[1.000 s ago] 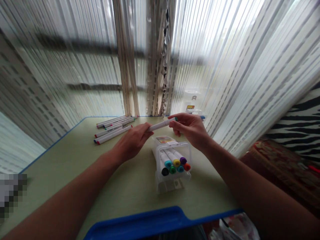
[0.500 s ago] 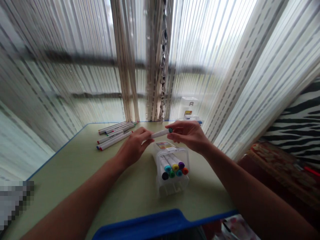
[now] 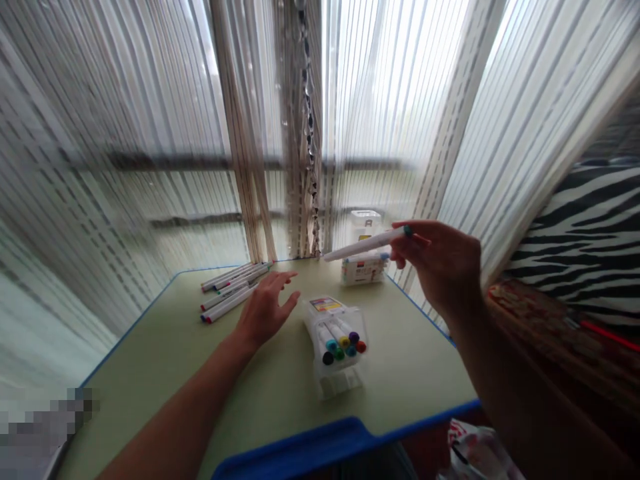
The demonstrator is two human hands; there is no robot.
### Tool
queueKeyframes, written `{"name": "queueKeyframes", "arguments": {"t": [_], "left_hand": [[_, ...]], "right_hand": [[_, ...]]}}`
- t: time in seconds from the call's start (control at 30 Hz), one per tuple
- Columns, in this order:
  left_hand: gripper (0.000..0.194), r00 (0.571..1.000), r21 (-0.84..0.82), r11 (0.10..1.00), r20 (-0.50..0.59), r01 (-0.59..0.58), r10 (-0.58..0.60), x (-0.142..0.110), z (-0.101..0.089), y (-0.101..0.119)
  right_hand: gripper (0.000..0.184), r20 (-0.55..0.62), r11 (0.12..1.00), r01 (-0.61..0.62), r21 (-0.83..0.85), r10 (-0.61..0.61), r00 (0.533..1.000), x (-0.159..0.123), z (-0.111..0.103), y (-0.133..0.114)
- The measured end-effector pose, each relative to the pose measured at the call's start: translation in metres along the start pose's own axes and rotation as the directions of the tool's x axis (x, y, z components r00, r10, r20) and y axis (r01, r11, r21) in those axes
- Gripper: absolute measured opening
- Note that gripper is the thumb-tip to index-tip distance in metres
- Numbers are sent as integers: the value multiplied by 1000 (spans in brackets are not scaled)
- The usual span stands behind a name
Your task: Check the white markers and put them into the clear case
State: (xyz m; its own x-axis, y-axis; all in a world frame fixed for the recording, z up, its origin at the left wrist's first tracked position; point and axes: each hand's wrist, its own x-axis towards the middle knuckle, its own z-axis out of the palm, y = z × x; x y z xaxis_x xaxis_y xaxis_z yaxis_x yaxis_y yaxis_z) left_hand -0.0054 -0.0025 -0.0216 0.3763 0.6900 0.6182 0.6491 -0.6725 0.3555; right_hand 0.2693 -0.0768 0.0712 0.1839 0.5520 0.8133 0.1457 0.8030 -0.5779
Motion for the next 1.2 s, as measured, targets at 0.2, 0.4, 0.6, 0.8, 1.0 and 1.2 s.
{"name": "queueKeyframes", "arguments": {"t": [0.2,0.4,0.6,0.8,1.0,1.2], "left_hand": [[32,999,-28,1000,40,-2,4,-1,3,6],[31,998,-41,999,66,10,-8,-1,2,10],[33,998,-31,999,61,12,-10,-2,1,11],[32,998,-17,1000,54,-10,11,-2,0,11],[32,998,-11,1000,53,-24,24,-1,2,8],[33,997,-5,1000,70,-11,12,-1,2,7]], "right_hand": [[20,-131,976,88,-201,-116,985,-37,-26,-65],[21,134,880,244,-407,-207,969,-69,-26,-103],[33,295,853,332,-403,-223,929,-83,-19,-101],[40,361,850,382,-362,-250,898,-82,-6,-100],[33,366,821,429,-377,-293,883,-87,8,-86],[21,416,804,473,-361,-315,853,-92,23,-71]]}}
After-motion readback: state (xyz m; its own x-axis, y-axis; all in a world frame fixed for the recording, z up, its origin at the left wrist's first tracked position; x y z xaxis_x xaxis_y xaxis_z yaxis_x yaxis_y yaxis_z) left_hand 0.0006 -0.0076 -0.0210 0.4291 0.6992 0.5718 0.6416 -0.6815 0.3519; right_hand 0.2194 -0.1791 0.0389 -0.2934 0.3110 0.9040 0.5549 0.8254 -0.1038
